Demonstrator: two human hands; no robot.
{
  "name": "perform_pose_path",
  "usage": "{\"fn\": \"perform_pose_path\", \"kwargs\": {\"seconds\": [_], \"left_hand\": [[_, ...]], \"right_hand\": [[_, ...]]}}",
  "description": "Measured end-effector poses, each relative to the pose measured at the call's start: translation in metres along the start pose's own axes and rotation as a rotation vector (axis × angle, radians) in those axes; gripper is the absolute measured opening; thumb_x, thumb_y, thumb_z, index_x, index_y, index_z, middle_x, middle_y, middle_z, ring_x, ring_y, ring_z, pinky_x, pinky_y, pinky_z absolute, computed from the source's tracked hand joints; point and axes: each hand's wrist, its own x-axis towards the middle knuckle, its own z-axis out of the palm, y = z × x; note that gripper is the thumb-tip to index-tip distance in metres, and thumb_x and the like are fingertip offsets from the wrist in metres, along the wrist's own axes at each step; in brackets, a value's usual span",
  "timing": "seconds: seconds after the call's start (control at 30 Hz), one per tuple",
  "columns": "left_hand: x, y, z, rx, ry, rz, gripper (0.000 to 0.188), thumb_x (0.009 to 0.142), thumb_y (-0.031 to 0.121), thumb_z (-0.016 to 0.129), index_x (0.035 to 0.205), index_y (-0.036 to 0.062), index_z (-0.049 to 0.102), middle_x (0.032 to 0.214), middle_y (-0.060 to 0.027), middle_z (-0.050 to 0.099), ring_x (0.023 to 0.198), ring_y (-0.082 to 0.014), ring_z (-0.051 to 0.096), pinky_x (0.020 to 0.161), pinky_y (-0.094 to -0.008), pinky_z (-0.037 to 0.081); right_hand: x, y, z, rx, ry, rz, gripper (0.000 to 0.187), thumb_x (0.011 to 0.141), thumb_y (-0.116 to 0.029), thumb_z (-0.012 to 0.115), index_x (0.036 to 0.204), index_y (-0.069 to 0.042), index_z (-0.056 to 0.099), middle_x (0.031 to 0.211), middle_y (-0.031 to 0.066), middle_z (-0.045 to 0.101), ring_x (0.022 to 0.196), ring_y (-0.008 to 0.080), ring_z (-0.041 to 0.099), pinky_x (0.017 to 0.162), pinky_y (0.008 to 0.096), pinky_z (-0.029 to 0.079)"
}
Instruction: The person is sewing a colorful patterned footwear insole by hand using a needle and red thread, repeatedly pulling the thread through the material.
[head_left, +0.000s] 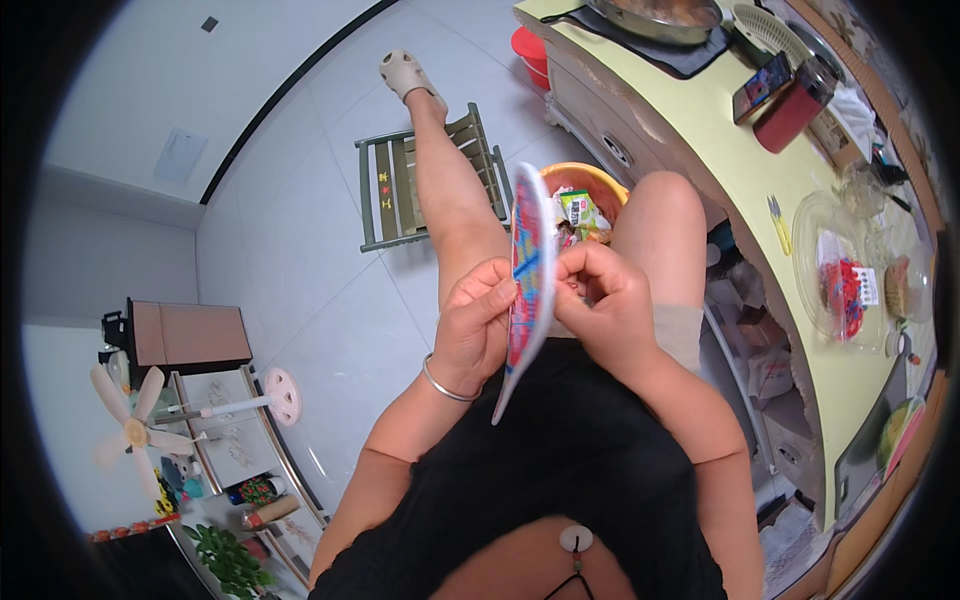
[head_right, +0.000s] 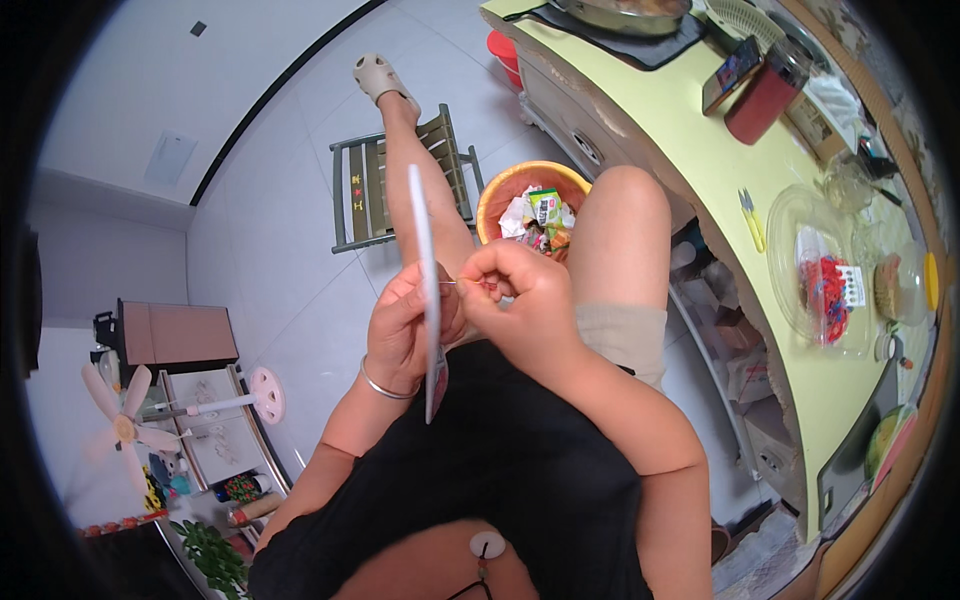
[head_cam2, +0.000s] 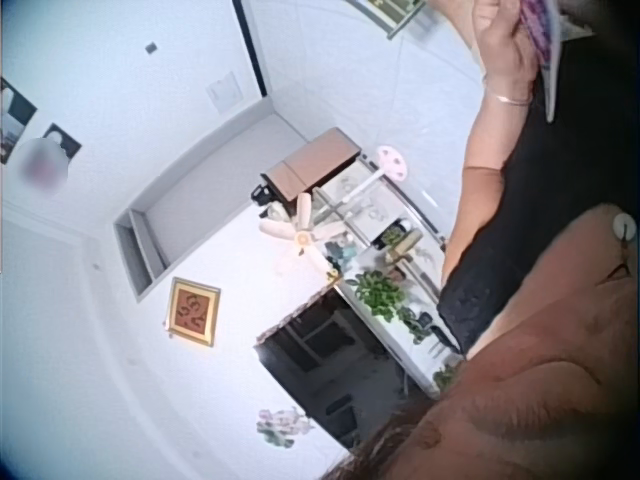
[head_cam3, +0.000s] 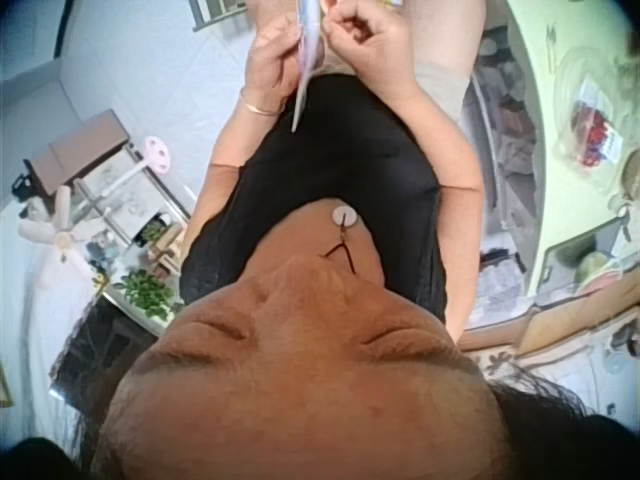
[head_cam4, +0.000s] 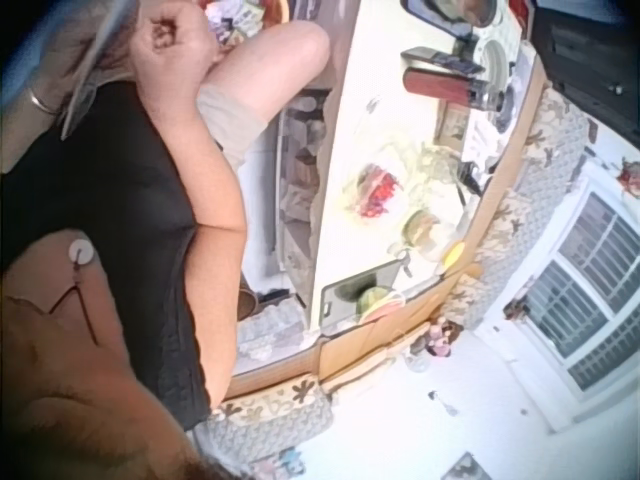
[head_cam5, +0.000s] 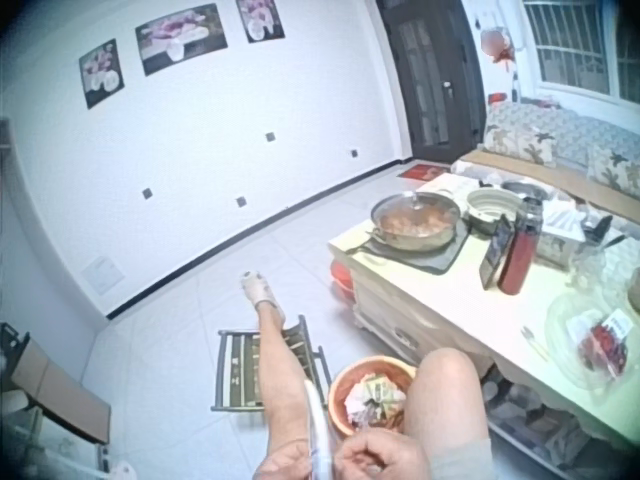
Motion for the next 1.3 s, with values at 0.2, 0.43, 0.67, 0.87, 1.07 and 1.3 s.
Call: {"fn": "perform_pose_path", "kwargs": {"seconds": [0.2,0.43,0.67,0.87,1.07,1.3], "left_hand": [[-0.004,0.005,0.000,0.120,0.003,0.059,0.007,0.089,0.003,0.055,0.091,-0.0032,0.053,0.089,-0.0139,0.065,0.078,-0.0138,0.064,0.073,-0.0252,0.052],[-0.007,0.006,0.003,0.188,0.041,0.023,0.006,0.087,0.000,0.057,0.090,-0.0043,0.054,0.086,-0.0138,0.066,0.076,-0.0131,0.065,0.070,-0.0243,0.053],[-0.013,0.011,0.010,0.346,0.109,0.002,0.008,0.083,-0.001,0.062,0.086,-0.0028,0.055,0.081,-0.0111,0.067,0.070,-0.0100,0.064,0.063,-0.0210,0.052],[-0.012,0.012,0.012,0.385,0.106,0.040,0.009,0.083,-0.004,0.058,0.080,-0.0012,0.051,0.079,-0.0136,0.066,0.067,-0.0103,0.064,0.060,-0.0215,0.052],[-0.012,0.011,0.008,0.377,0.116,0.024,0.008,0.084,-0.004,0.057,0.081,-0.0012,0.051,0.080,-0.0138,0.066,0.067,-0.0103,0.064,0.061,-0.0216,0.052],[-0.009,0.012,0.012,0.306,0.062,0.002,0.008,0.085,-0.002,0.056,0.091,-0.0042,0.052,0.089,-0.0161,0.066,0.077,-0.0139,0.065,0.071,-0.0252,0.053]], "right_hand": [[-0.002,-0.004,0.001,0.564,-0.014,0.260,0.023,0.080,0.001,0.066,0.103,0.002,0.061,0.095,0.0060,0.066,0.081,0.0102,0.063,0.073,0.0241,0.052],[-0.004,0.020,-0.003,0.693,0.017,0.333,0.038,0.083,-0.004,0.065,0.118,0.000,0.051,0.105,0.0074,0.061,0.091,0.0145,0.062,0.077,0.0284,0.054],[-0.004,0.037,-0.006,0.738,-0.024,0.436,0.037,0.083,-0.008,0.066,0.115,-0.002,0.051,0.103,0.0089,0.062,0.090,0.0180,0.064,0.073,0.0306,0.056],[-0.003,0.042,-0.003,0.661,-0.037,0.400,0.026,0.086,-0.007,0.062,0.110,-0.003,0.054,0.100,0.0095,0.064,0.084,0.0178,0.065,0.068,0.0301,0.058],[-0.001,0.036,0.002,0.651,-0.040,0.405,0.025,0.087,-0.010,0.060,0.110,-0.004,0.054,0.100,0.0094,0.064,0.086,0.0182,0.065,0.070,0.0308,0.057],[0.002,0.041,-0.004,0.894,-0.066,0.482,0.033,0.085,-0.014,0.064,0.114,-0.002,0.052,0.104,0.0091,0.062,0.091,0.0184,0.063,0.075,0.0316,0.056]]}}
